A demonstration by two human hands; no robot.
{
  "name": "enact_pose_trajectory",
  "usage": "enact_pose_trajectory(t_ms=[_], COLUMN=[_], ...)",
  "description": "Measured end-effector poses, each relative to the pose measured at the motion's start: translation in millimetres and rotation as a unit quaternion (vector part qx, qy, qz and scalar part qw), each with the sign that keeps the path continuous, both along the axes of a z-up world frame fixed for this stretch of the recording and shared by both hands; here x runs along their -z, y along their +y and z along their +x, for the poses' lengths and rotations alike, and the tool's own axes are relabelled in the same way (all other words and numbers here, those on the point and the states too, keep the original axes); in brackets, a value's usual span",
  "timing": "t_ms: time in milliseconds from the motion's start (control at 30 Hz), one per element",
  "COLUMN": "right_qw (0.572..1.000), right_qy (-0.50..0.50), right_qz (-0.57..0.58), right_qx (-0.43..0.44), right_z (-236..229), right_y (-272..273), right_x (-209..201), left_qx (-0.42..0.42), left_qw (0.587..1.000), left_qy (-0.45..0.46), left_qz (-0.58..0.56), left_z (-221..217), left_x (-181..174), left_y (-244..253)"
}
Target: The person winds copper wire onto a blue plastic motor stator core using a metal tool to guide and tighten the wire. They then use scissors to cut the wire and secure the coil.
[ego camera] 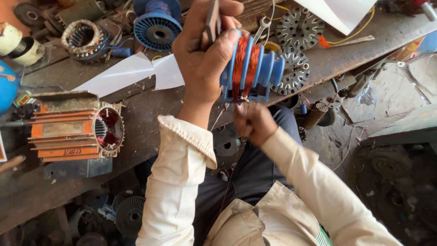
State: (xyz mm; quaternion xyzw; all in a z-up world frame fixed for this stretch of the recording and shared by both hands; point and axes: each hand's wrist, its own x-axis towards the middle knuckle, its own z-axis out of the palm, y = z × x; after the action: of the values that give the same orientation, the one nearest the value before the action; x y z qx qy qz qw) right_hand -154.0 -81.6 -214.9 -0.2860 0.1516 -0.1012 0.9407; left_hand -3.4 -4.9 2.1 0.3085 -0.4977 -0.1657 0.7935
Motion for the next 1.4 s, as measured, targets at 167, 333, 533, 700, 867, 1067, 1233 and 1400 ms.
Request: enact_pose_trajectory(t_ms=[167,333,533,700,867,1067,1233,1400], right_qw=[0.998,0.998,0.819,0.499,0.306,0.749,0.950,0.937], right_qy=[0.054,-0.009,-0.056,-0.034,-0.013,-0.003,-0.002,-0.059], right_qz=[-0.021,-0.057,-0.570,-0.861,-0.941,-0.658,-0.307,-0.300], right_qx=[0.038,0.013,-0.022,0.095,0.142,0.072,0.062,0.167], right_z=[-67,-140,-122,-76,-38,-11,9,37], right_y=[111,139,87,46,-24,-90,-98,-48], right_x=[-7,-91,-226,-304,-333,-240,-139,-95], left_qx=[-0.105,-0.155,-0.256,-0.231,-0.172,-0.093,-0.052,-0.009], left_qw=[0.994,0.988,0.963,0.966,0.977,0.987,0.993,0.998], left_qy=[0.009,0.013,-0.082,-0.116,-0.123,-0.122,-0.105,-0.058], left_qz=[0.002,0.020,0.003,0.021,0.036,0.042,0.030,0.028], left_z=[0,8,-16,-32,-40,-34,-30,-26], left_x=[-5,7,3,-4,-9,-4,0,3], left_y=[-3,-6,-9,0,10,14,7,4])
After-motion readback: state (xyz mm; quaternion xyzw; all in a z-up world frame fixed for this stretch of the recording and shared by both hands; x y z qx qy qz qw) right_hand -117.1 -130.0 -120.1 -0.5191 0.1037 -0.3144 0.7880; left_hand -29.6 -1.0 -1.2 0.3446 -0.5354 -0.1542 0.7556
